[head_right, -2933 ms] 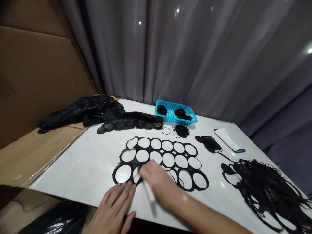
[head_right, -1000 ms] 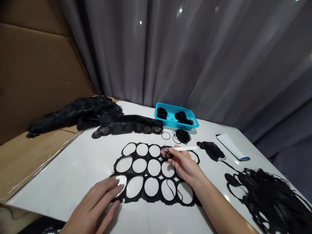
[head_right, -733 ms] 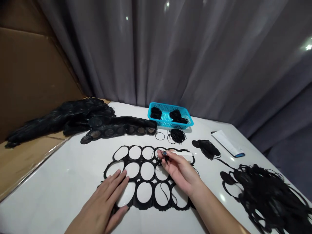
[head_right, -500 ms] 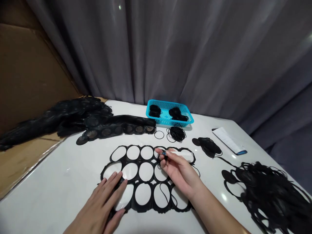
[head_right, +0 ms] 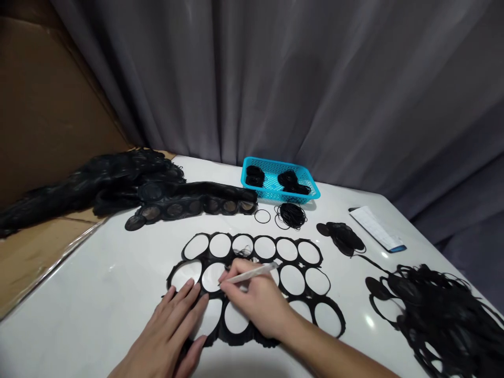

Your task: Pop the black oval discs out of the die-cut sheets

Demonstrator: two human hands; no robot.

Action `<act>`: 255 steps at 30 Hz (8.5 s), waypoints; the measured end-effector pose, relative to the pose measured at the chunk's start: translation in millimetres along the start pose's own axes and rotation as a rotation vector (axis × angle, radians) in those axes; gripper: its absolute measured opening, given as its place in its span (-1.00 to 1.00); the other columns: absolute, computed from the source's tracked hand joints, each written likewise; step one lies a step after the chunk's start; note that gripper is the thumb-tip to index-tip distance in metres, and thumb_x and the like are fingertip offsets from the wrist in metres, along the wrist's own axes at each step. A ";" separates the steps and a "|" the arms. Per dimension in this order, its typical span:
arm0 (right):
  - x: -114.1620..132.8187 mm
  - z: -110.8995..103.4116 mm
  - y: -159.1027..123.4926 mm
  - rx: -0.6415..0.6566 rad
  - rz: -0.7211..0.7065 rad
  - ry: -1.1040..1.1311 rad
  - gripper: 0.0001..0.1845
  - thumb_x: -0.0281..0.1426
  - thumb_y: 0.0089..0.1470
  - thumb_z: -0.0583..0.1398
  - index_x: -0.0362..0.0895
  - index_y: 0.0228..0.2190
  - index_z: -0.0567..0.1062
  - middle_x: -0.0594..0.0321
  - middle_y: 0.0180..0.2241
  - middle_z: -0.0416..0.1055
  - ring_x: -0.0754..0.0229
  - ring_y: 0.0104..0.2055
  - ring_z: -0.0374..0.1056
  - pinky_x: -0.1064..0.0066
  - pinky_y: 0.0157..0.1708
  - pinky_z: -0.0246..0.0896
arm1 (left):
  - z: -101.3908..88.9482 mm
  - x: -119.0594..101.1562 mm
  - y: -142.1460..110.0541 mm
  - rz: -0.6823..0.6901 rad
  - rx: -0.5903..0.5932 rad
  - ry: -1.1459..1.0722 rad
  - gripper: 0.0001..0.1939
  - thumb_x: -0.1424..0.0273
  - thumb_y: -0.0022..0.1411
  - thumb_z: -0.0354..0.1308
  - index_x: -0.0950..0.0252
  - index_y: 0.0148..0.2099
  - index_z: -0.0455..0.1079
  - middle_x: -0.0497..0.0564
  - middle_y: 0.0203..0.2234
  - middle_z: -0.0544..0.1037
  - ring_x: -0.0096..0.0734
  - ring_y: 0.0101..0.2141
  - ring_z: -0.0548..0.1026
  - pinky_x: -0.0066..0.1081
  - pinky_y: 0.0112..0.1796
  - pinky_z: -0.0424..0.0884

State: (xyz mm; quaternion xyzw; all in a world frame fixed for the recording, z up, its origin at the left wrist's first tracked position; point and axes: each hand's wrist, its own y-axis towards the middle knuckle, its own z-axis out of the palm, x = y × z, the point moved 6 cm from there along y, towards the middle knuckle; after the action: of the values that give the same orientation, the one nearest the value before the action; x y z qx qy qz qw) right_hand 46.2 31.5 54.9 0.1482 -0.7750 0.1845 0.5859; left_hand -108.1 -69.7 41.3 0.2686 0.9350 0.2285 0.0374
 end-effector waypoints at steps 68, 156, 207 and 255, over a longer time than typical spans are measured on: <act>12.3 -66.2 -48.0 0.140 0.014 0.606 -0.69 -0.29 0.00 0.42 -0.13 -0.48 0.41 0.12 -0.27 0.44 0.03 -0.03 0.42 0.23 -0.03 0.27 | 25.5 15.3 121.0 -0.598 0.269 -1.869 -0.69 0.30 0.39 0.19 0.13 0.14 0.35 -0.04 -0.27 0.46 -0.37 -0.22 0.50 -0.41 -0.17 0.40; -19.8 -130.8 -3.2 -0.542 -0.063 0.522 -0.71 -0.16 0.07 0.29 -0.11 -0.42 0.42 0.23 -0.39 0.45 0.15 -0.32 0.40 0.39 -0.33 0.22 | 68.0 65.2 418.7 -0.382 0.484 -0.935 -0.64 0.27 0.39 0.19 0.30 0.16 0.35 0.12 0.04 0.46 -0.19 -0.07 0.52 -0.11 -0.10 0.51; -69.7 -359.9 -183.3 -0.750 0.181 -0.651 -0.76 -0.30 -0.23 0.18 -0.04 -0.64 0.16 0.35 -0.65 0.26 0.19 -0.53 0.18 0.40 -0.45 0.05 | 95.0 52.6 233.5 0.018 0.323 -0.327 -0.71 0.27 0.40 0.18 0.29 0.08 0.41 0.11 0.01 0.48 -0.19 -0.06 0.51 -0.09 -0.06 0.47; -86.4 -320.0 40.2 -0.822 0.196 -0.841 -0.86 -0.51 0.11 0.18 -0.17 -0.49 0.43 0.11 -0.39 0.40 0.05 -0.20 0.30 0.36 -0.26 0.00 | 65.1 192.5 141.5 -0.170 0.010 -0.248 -0.66 0.15 0.33 0.06 0.16 -0.04 0.55 0.10 -0.16 0.54 -0.11 -0.19 0.50 -0.21 -0.14 0.45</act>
State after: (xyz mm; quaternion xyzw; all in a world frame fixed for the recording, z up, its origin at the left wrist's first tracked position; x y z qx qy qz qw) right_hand 324.7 215.4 45.7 -0.1026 -0.9585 -0.1519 0.2182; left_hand -191.0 163.1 56.6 0.2149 0.9437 0.1848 0.1706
